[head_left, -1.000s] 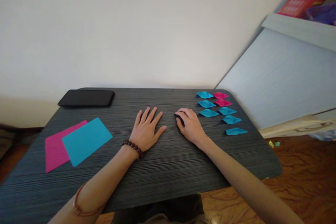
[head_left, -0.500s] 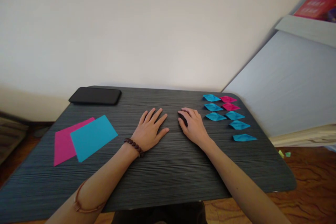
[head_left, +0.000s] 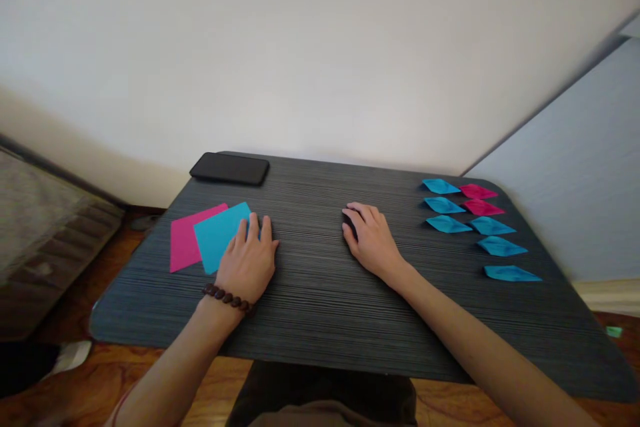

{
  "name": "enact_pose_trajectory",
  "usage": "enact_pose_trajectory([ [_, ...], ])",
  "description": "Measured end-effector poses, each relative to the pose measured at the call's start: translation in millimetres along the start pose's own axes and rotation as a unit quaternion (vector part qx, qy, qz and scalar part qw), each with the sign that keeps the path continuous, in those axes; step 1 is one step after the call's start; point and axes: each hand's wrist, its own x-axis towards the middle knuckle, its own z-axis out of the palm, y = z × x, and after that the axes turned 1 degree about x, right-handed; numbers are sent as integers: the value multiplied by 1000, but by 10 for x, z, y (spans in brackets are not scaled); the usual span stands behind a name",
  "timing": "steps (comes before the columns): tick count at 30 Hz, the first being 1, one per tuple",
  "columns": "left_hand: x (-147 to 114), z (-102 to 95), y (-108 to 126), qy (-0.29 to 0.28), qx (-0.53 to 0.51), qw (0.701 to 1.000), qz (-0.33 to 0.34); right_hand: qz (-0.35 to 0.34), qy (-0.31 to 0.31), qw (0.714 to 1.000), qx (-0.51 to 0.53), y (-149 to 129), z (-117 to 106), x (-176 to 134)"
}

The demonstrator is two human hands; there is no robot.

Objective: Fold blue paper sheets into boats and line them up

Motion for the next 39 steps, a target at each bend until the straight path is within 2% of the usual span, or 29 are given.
enact_pose_trajectory([
  [4,2,89,-132,35,-72,995,60,-18,-8,1000,12,-117,38,45],
  [10,-31,109,-261,72,-97,993,-6,-23,-9,999,26,-119,32,25],
  [25,30,79,-316,173,-127,977,-11,-27,-2,998,50,-98,14,21],
  [28,75,25,-274,183,-156,970,24,-23,-6,998,51,-102,7,22],
  [33,235,-139,-31,179,-228,946,144,-15,-4,997,70,-84,-3,22],
  [37,344,-152,210,136,-313,914,220,1,5,998,68,40,-22,9],
  [39,389,-105,312,94,-350,899,244,10,8,998,60,135,-43,-6],
])
